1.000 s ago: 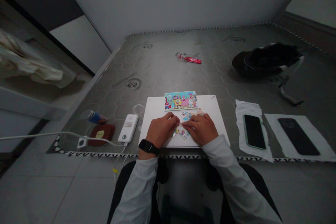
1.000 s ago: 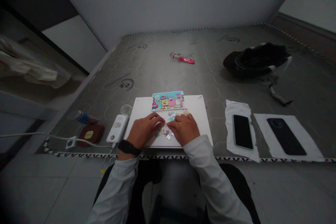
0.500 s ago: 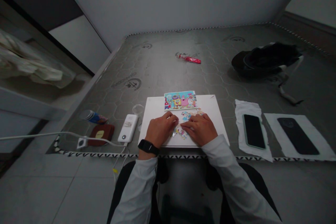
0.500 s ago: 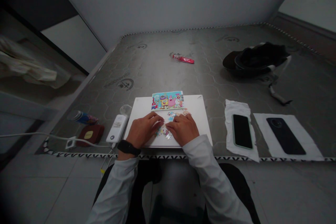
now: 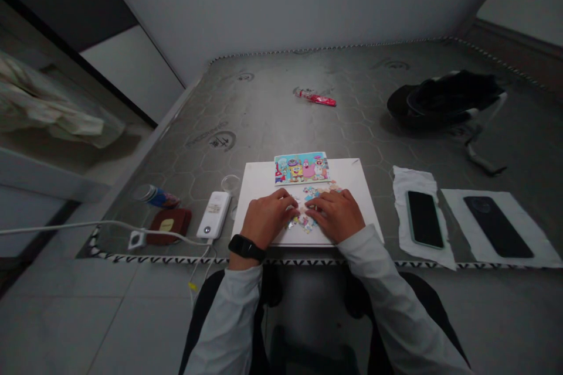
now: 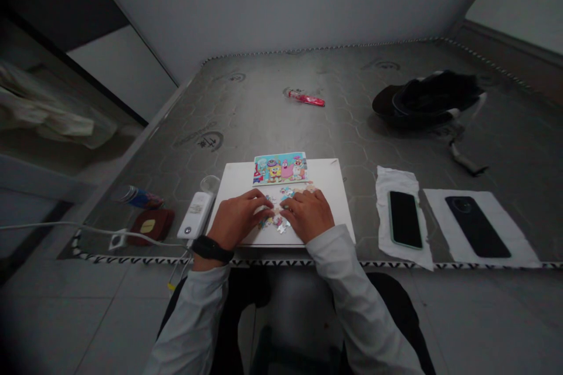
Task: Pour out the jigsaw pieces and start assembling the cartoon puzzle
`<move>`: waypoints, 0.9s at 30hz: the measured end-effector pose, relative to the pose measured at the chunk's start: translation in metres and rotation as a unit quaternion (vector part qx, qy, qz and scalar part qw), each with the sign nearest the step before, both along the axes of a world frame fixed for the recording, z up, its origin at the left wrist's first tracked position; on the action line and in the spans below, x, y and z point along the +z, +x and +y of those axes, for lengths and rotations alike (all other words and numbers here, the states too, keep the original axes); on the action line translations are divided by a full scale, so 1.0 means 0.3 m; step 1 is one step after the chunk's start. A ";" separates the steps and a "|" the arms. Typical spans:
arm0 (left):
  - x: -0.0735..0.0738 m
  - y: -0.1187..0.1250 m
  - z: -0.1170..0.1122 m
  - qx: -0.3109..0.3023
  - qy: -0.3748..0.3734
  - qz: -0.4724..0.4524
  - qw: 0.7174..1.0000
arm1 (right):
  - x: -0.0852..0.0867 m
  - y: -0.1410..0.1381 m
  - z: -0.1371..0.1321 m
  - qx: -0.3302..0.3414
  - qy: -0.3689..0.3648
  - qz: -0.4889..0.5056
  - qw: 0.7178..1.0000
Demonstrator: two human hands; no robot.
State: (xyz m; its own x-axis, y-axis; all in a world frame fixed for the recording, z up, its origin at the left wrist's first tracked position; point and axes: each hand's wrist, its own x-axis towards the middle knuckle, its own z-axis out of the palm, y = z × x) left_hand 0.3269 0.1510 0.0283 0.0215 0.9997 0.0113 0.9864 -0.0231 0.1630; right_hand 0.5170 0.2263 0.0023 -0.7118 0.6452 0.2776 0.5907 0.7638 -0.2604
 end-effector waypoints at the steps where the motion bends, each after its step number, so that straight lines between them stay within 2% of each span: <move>1: 0.000 0.000 0.000 0.001 -0.001 -0.001 1.000 | 0.000 0.000 0.001 -0.001 0.002 0.001 1.000; 11: 0.012 0.017 0.011 0.016 -0.018 0.004 1.000 | -0.001 -0.003 0.001 -0.003 -0.006 -0.003 1.000; 27: 0.020 0.016 0.005 -0.024 0.004 0.000 1.000 | -0.018 0.004 0.009 0.000 0.003 0.015 1.000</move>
State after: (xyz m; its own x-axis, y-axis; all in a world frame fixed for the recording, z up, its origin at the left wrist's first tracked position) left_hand 0.3317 0.1526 0.0342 0.0697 0.9974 0.0194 0.9839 -0.0719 0.1633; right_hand 0.5183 0.2289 -0.0032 -0.7029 0.6441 0.3017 0.5834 0.7648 -0.2733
